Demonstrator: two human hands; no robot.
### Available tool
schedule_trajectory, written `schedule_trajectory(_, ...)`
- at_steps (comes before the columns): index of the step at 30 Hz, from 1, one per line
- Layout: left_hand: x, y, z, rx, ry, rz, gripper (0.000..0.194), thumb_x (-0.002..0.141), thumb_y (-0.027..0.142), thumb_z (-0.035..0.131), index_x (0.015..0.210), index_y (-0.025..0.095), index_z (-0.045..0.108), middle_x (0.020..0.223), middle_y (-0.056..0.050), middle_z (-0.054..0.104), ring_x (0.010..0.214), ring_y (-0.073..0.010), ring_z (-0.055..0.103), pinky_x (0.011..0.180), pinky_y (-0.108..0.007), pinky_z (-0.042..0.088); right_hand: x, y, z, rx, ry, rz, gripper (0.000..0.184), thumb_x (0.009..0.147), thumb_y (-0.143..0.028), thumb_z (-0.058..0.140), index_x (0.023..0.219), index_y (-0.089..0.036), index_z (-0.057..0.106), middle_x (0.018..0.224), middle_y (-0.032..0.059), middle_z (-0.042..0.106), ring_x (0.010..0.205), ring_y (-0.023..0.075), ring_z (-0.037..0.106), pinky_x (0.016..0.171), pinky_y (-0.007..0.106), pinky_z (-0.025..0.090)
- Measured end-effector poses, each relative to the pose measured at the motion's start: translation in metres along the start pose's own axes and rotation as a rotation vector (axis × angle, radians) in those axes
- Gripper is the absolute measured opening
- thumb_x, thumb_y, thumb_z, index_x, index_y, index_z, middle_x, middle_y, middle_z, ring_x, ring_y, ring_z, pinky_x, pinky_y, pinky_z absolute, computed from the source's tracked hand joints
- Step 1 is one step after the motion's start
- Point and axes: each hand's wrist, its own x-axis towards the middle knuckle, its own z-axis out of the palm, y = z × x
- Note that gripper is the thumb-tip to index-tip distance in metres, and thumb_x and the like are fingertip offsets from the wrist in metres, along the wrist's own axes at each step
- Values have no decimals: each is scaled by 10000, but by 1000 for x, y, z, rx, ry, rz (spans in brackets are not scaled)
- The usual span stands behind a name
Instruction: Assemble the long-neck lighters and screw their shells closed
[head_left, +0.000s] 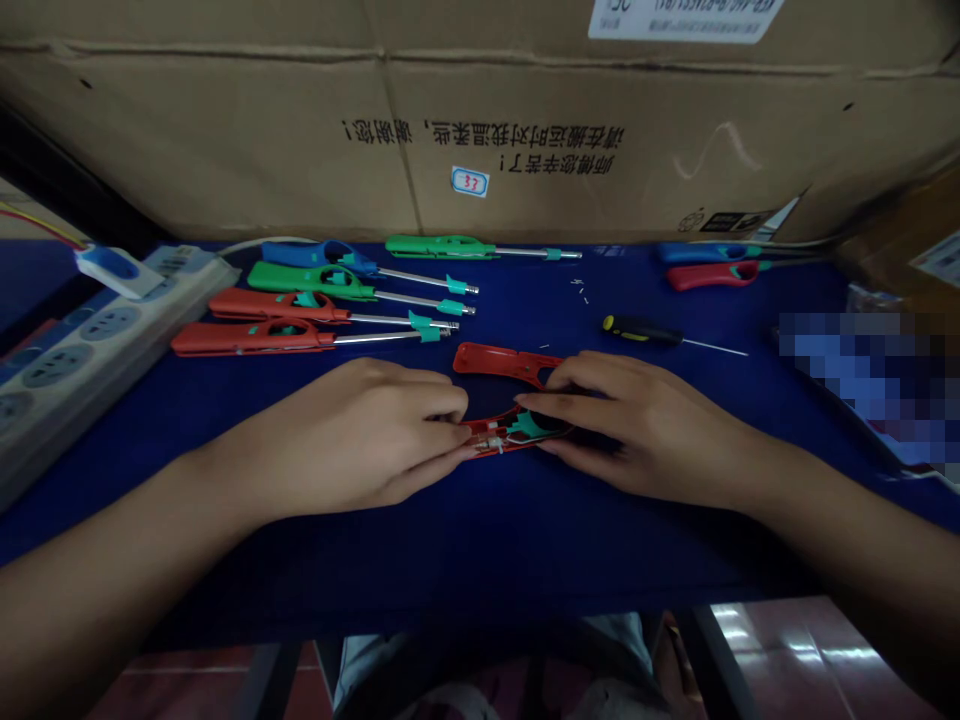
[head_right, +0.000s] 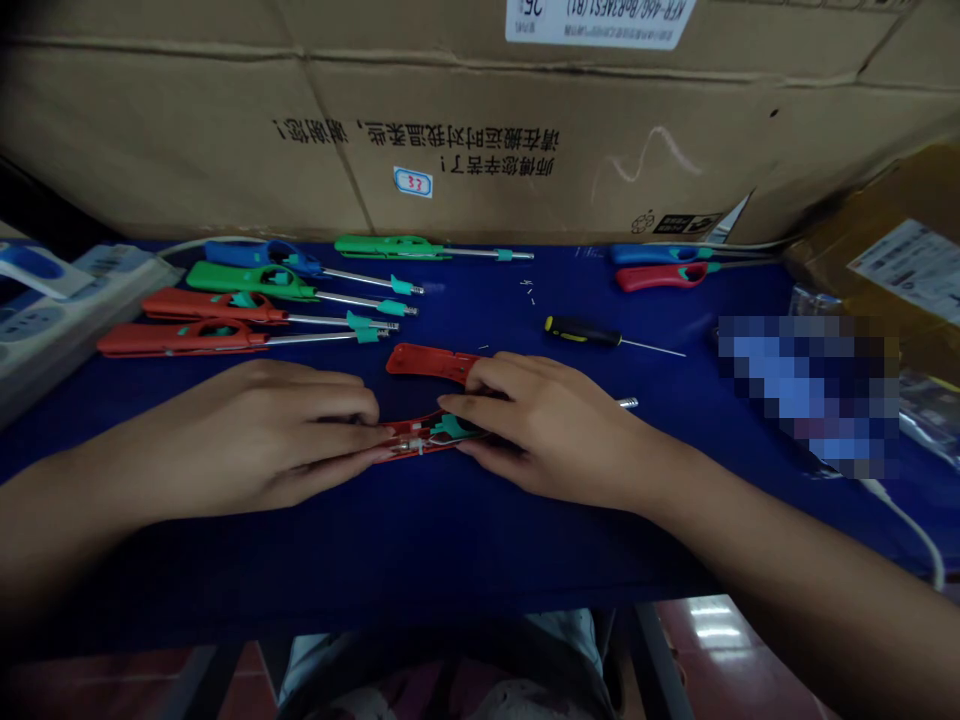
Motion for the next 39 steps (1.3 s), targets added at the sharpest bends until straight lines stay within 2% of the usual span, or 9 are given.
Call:
schedule_trajectory(5,1,3,2,15,2,5,260,1018,323,533,926,190,737,817,-25,673,724,-163,639,634,-288,468,0,1,2,3,-73,3,291,974,-268,594,1222,-173,715,1080,121,673,950,227,654,820,379,550)
schedule_trajectory(11,4,5,4,-212,-8,-218,104,935,297,664,947,234,744,906,18,719,743,-140,674,641,-258,478,0,0,2,6,-52,10,247,962,-269,614,1141,-154,739,1078,122,678,957,224,653,840,373,536)
schedule_trajectory(15,6,2,1,-304,-21,-274,58,893,266,703,929,256,748,883,44,733,728,-126,673,641,-237,471,0,-1,1,14,-69,11,244,957,-260,618,1140,-151,738,1073,123,681,955,230,657,830,381,537)
schedule_trajectory(22,4,-1,0,-362,-57,-255,90,899,260,707,974,254,755,906,32,743,771,-126,684,706,-230,498,0,-2,2,21,-75,7,233,962,-260,610,1138,-170,734,1064,115,674,957,231,658,833,392,540)
schedule_trajectory(27,3,1,0,-343,15,-201,106,940,261,660,1010,247,738,958,18,730,791,-124,687,707,-228,500,0,-2,2,25,-84,18,232,949,-245,625,1143,-169,728,1086,117,676,980,234,652,854,401,538)
schedule_trajectory(33,2,2,0,-88,81,-31,213,1011,199,506,1071,185,710,934,-22,708,791,-146,676,674,-263,511,1,-2,2,31,-58,26,286,965,-273,601,1208,-163,706,1109,128,651,983,247,617,856,420,520)
schedule_trajectory(39,4,5,0,102,135,26,267,1043,192,452,931,164,693,872,-15,711,750,-148,658,633,-280,493,2,-4,12,150,-36,55,332,960,-272,610,1277,-198,675,1220,137,583,1100,259,543,934,442,480)
